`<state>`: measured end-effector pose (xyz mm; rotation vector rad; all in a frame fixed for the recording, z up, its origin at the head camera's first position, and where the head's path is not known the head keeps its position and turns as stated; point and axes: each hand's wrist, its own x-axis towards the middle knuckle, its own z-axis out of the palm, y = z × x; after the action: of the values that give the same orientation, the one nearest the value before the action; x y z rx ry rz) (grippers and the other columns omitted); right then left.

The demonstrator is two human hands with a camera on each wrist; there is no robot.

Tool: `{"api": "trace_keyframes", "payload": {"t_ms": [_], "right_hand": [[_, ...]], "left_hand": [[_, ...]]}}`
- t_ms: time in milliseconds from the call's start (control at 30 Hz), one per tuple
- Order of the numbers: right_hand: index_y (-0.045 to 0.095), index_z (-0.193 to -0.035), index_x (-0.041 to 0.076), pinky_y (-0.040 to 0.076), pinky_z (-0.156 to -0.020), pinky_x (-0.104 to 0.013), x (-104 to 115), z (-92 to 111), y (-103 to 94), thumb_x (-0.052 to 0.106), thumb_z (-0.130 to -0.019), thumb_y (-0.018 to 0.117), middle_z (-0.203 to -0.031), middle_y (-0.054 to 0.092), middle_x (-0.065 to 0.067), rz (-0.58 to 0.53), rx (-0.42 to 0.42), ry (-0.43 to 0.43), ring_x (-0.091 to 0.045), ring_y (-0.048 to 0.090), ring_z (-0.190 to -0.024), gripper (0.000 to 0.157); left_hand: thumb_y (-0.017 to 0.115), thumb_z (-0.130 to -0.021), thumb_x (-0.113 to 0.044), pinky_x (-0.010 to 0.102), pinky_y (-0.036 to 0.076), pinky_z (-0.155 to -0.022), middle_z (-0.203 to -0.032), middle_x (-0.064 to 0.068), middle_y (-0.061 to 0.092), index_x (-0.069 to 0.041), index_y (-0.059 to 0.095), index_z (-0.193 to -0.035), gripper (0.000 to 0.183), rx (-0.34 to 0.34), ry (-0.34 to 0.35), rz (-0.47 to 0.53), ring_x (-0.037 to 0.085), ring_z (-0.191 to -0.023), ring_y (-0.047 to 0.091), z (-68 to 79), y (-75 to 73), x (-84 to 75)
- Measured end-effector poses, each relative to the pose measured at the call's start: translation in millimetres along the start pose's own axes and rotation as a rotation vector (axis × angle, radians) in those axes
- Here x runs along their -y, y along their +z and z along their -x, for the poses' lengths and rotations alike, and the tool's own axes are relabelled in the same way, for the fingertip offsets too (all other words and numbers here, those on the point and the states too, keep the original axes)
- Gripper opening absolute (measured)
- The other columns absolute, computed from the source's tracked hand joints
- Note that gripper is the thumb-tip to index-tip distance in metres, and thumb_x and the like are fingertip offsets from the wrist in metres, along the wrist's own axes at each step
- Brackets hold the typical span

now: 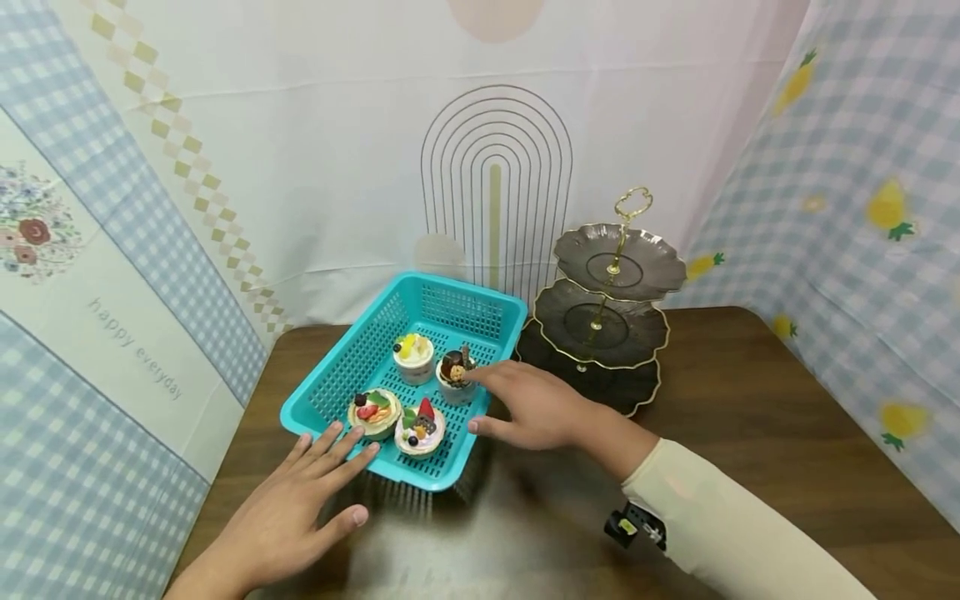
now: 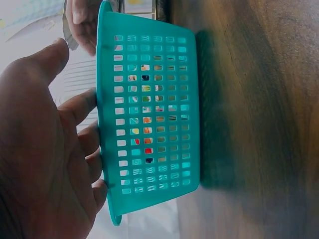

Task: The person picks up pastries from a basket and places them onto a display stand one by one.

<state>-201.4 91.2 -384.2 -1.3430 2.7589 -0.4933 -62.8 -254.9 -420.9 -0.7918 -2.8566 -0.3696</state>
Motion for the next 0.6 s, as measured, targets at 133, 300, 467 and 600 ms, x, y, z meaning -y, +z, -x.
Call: {"api": "trace_keyframes", "payload": {"t_ms": [133, 300, 467, 600], "right_hand": [[0.046, -0.155, 0.013, 0.038, -0.117, -0.044, 4, -10, 9.6, 0.061, -0.101, 0.053, -0.153, 0.051, -0.004, 0.003, 0.035, -0.001, -0.023, 0.044, -0.142, 0.072], [0.044, -0.157, 0.013, 0.037, -0.118, -0.044, 8, -22, 16.8, 0.061, -0.100, 0.055, -0.154, 0.050, -0.004, 0.023, 0.088, 0.031, -0.025, 0.043, -0.143, 0.075], [0.044, -0.156, 0.011, 0.044, -0.112, -0.043, 14, -38, 17.3, 0.058, -0.097, 0.062, -0.149, 0.054, -0.006, 0.051, 0.132, 0.047, -0.024, 0.049, -0.138, 0.077], [0.046, -0.154, 0.010, 0.049, -0.107, -0.042, 21, -50, 16.4, 0.058, -0.095, 0.066, -0.145, 0.057, -0.007, 0.069, 0.193, 0.059, -0.023, 0.054, -0.133, 0.078]], "left_hand": [[0.061, -0.102, -0.048, 0.031, -0.005, -0.126, -0.165, 0.004, 0.033, -0.030, 0.036, -0.161, 0.067, -0.003, 0.001, 0.005, 0.024, -0.156, 0.016, 1.9, 3.0, -0.7], [0.060, -0.102, -0.050, 0.030, -0.004, -0.126, -0.165, 0.003, 0.033, -0.031, 0.037, -0.160, 0.066, -0.007, 0.005, -0.005, 0.022, -0.155, 0.017, 2.2, 5.2, -1.0], [0.060, -0.101, -0.053, 0.030, -0.005, -0.126, -0.165, 0.003, 0.033, -0.031, 0.038, -0.160, 0.067, -0.009, 0.005, -0.016, 0.022, -0.156, 0.016, 0.9, 4.2, 0.1], [0.063, -0.099, -0.052, 0.030, -0.005, -0.126, -0.165, 0.003, 0.033, -0.030, 0.039, -0.160, 0.068, -0.017, 0.006, -0.023, 0.023, -0.155, 0.017, 0.3, 3.3, 0.4]]}}
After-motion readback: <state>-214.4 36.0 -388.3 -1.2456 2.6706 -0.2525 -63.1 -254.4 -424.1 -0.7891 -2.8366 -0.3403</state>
